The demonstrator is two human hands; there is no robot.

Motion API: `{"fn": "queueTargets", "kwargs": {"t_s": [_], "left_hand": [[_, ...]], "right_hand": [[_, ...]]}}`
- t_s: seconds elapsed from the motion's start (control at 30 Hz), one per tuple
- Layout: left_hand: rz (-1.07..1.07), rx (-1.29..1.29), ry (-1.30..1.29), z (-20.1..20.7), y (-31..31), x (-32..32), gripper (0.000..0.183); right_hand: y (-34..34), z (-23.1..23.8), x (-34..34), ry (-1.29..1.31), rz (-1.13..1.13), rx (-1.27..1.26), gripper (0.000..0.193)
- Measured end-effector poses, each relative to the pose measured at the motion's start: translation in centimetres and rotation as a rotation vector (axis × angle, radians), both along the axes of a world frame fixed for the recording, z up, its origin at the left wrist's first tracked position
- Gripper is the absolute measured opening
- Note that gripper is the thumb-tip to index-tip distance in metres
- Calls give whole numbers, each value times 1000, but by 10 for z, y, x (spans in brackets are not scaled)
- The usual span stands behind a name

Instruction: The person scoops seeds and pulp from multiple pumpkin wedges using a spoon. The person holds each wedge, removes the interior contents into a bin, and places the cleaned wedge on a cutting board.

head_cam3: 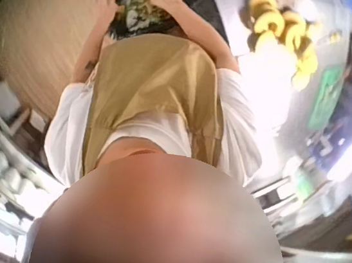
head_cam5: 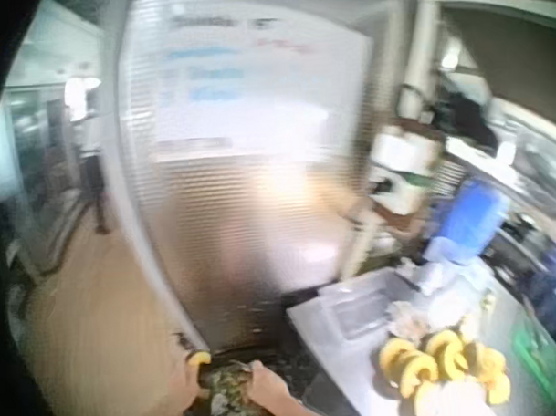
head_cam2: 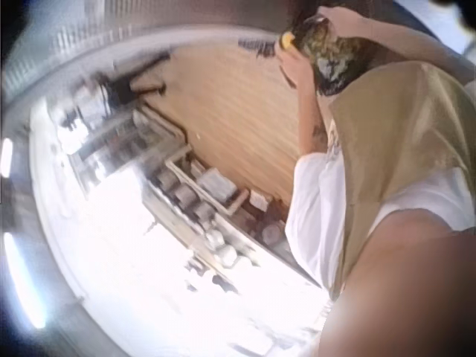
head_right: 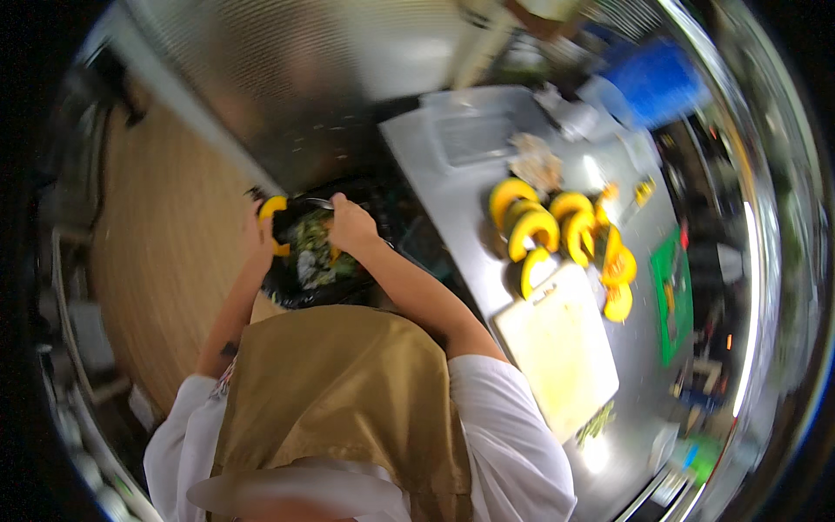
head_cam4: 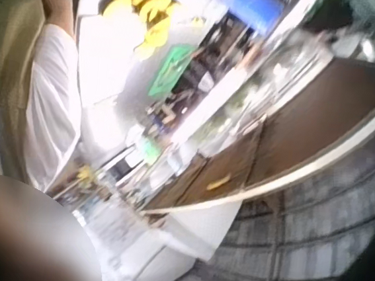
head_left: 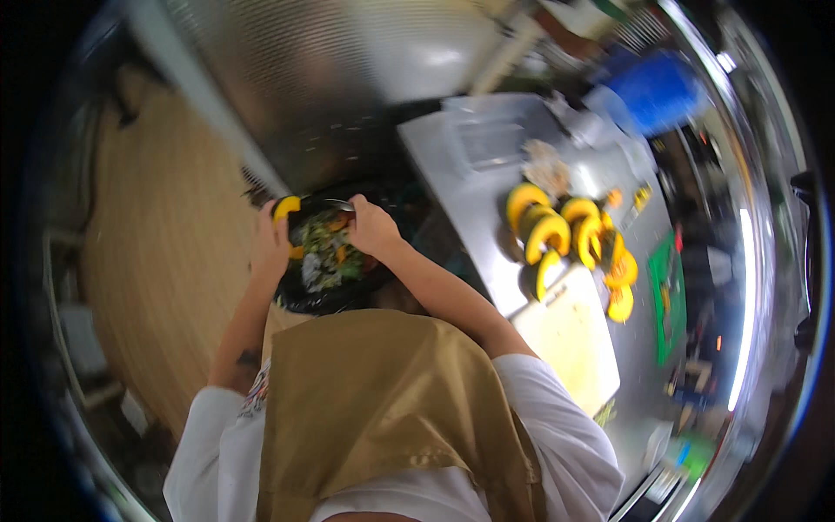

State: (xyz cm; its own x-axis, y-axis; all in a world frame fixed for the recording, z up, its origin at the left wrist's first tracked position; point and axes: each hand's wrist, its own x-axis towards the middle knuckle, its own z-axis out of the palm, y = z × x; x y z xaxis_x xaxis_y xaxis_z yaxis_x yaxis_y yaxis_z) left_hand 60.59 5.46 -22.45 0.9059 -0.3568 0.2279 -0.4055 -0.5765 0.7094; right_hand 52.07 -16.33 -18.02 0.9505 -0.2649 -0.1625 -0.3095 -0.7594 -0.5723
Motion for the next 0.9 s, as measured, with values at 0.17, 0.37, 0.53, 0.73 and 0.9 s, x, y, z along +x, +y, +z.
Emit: {"fn": "queueTargets", "kwargs": {"t_s": [0.17,0.37,0.53,0.73,0.9], "left_hand": [[-475,-243,137,83,-103,-39,38],[-871,-284,-32,131,-273,-105,39],[-904,100,-82,115,-390,-125,48],[-858,157,-227,109,-399,-135,52],[-1027,-258,0,137,-364,-152,53]], "right_hand": [[-89,80,-89,-345,-390,22,20],[-194,125,-256,-253,-914,-321,36],[-263,120,-312,-186,-1135,-502,52],[-325,91,-312,-89,-1046,-395,62],[-343,96,-325,-266,-1118,-233,54]]}}
